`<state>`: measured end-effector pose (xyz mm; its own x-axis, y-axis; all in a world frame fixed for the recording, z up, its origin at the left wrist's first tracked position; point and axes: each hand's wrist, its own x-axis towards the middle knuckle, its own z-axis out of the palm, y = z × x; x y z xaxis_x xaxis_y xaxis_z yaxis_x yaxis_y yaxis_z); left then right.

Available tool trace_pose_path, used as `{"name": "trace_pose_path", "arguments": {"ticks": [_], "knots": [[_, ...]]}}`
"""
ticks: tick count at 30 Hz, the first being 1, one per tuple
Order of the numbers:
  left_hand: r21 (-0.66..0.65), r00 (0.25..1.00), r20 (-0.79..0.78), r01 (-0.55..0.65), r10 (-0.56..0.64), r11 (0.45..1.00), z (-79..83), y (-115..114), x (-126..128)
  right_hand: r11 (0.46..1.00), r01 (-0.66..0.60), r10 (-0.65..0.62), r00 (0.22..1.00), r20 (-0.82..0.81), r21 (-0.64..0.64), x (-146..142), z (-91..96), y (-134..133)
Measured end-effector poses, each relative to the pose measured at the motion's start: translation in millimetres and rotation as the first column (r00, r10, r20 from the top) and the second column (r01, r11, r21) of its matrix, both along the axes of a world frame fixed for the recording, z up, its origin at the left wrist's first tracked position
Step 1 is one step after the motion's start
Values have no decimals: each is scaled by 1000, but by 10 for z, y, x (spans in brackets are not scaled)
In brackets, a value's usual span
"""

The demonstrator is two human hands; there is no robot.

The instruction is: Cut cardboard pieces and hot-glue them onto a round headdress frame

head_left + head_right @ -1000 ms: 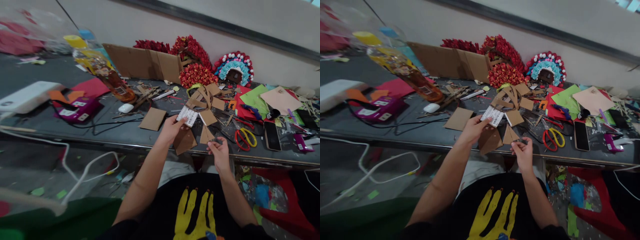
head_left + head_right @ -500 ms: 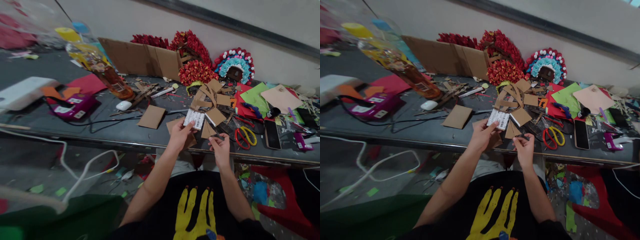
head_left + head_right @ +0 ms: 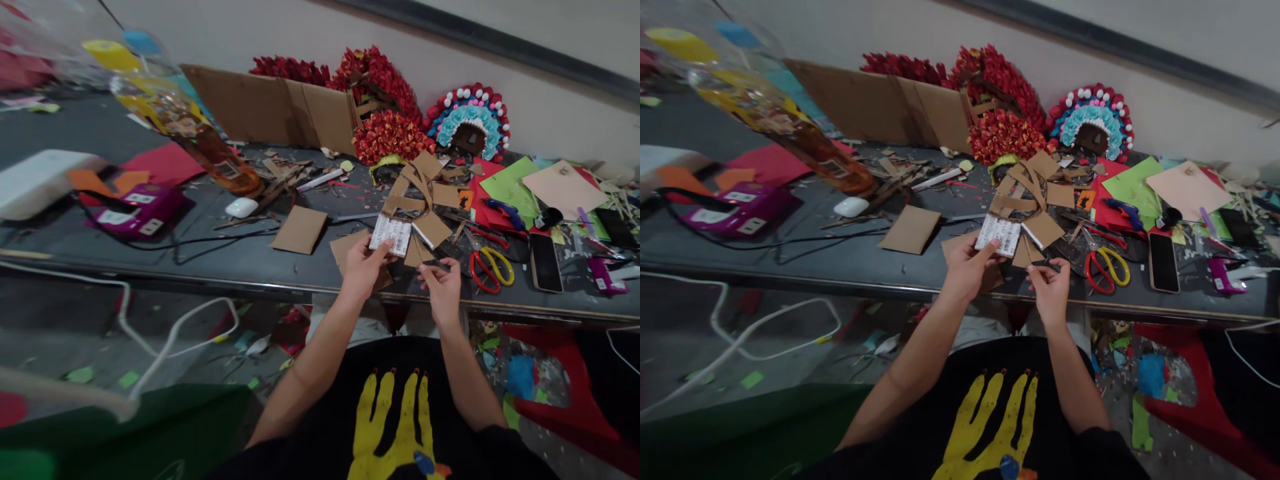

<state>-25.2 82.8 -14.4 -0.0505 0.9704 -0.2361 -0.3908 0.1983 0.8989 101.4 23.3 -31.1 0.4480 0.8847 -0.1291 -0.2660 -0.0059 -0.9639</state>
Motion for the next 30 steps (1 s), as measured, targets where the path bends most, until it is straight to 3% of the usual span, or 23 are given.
{"name": "trace_pose_path", "arguments": {"ticks": [17,30], "knots": [[25,999,-33,4,-3,1000,-55,-2,12,1000,-5,5,999,34,4,25,24,33],[16,1000,-30,-5,5,1000,-3,-21,27,1000,-11,10,999,39,25,38,51,40]]}}
